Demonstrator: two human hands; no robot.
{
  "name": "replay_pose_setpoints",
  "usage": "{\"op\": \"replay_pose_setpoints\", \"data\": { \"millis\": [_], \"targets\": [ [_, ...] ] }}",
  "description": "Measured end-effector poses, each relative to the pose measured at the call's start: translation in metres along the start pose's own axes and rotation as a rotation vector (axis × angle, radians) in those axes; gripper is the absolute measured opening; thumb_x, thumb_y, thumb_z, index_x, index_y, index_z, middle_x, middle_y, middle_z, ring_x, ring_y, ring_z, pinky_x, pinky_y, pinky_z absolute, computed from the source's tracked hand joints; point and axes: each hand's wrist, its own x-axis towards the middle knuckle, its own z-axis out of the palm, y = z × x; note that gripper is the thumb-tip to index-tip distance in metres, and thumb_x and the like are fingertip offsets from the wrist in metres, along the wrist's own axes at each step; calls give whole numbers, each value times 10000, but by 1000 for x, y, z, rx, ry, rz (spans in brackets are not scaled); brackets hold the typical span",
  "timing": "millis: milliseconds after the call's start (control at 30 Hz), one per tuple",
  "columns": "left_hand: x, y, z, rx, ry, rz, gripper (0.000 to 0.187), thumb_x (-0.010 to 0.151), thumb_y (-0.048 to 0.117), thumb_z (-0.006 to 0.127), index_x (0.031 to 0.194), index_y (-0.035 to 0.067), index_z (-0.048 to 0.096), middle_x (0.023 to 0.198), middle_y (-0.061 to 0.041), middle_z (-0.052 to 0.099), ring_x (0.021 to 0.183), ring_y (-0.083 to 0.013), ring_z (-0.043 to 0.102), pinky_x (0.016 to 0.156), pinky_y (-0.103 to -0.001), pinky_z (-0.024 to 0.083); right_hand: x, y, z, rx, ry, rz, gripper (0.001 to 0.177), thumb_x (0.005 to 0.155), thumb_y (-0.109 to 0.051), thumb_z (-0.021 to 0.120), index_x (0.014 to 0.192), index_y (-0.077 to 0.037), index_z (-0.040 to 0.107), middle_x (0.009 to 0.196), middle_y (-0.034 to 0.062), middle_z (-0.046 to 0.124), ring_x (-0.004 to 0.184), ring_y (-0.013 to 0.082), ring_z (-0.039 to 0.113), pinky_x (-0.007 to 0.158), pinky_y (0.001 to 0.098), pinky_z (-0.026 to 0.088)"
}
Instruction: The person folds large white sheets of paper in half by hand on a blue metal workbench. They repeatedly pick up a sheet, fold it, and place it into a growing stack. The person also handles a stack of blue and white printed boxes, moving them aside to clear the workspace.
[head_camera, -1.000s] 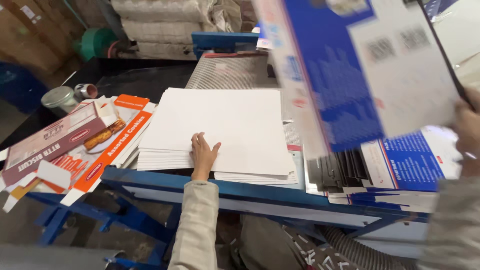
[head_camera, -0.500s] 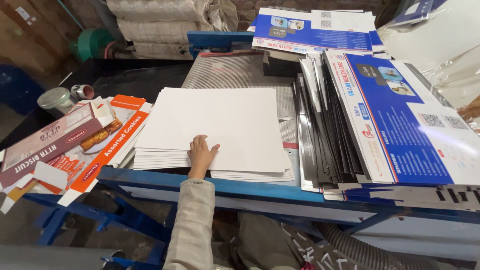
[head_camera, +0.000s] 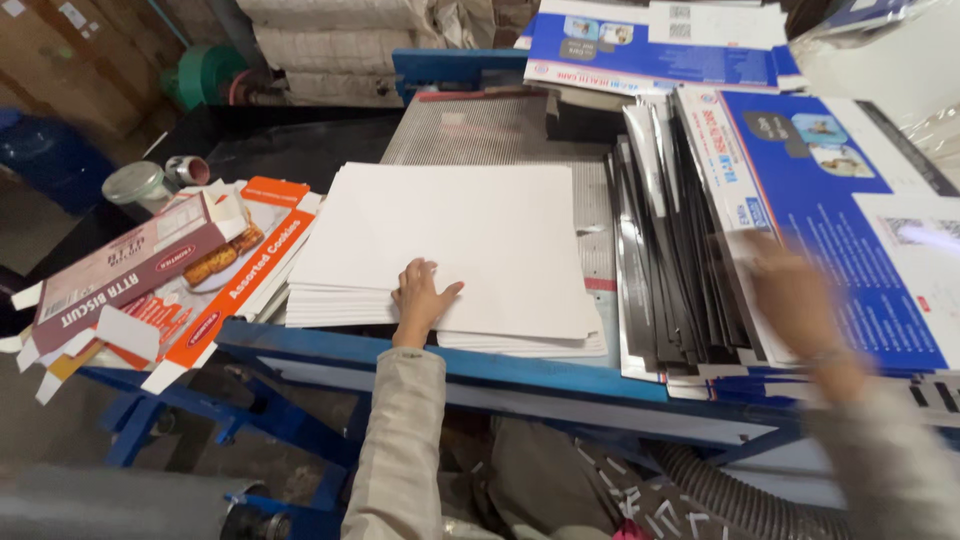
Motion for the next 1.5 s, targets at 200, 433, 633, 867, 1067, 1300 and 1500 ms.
{"op": "replay_pose_setpoints", "data": {
  "millis": [200,433,633,867,1067,1300,1500],
  "targets": [
    [10,-3,12,229,-322,121,1225,577,853,727,1573,240,365,1711,-36,130,1583,-254,37,1174,-645,124,31,-224,38,36,-761,-460,1154,722,-387,905,1610,-249,181,1701,21,77,1567,256,110,1241,464,232],
    [13,-5,18,186,-408,197,1178,592,913,625,1572,313,362,1726,-5,96,1588,-255,-21,1183,-662,41,67,-194,113,229,-797,-510,1120,591,-304,935,1565,-280,382,1665,77,262,1517,293,308,1211,391,341],
    [12,0,8,87,-469,187,1106,607,912,578,1535,328,435,1734,-5,125,1602,-235,-8,1207,-673,-24,100,-188,108,290,-938,-461,975,549,-373,915,1447,-291,544,1607,0,419,1277,284,631,1091,381,489],
    [9,-12,-16,-83,-576,224,1110,569,767,756,1549,374,415,1685,-58,171,1577,-276,11,1252,-560,-5,127,-157,144,499,-981,-297,633,760,-469,765,1280,-108,743,1128,177,804,983,297,753,846,400,583],
    [15,-37,-4,-275,-312,218,591,709,314,737,1297,300,677,1304,-70,725,1206,-251,619,979,-446,468,148,-135,178,689,-1025,-32,485,887,-435,691,1164,-50,793,1060,116,797,868,240,776,715,315,655],
    [6,21,-35,-19,-21,-19,688,894,528,736,1352,81,484,891,-175,751,903,-361,729,781,-473,568,152,-168,137,314,-880,-96,408,923,-340,641,1243,-119,764,1073,157,832,993,284,757,871,415,600],
    [15,10,2,129,-13,140,636,971,405,625,1434,39,388,1223,-278,533,906,-462,680,771,-541,542,125,-283,183,136,-246,-611,447,959,-313,555,1384,-184,508,1600,51,429,1496,270,371,1158,675,205]
  ]
}}
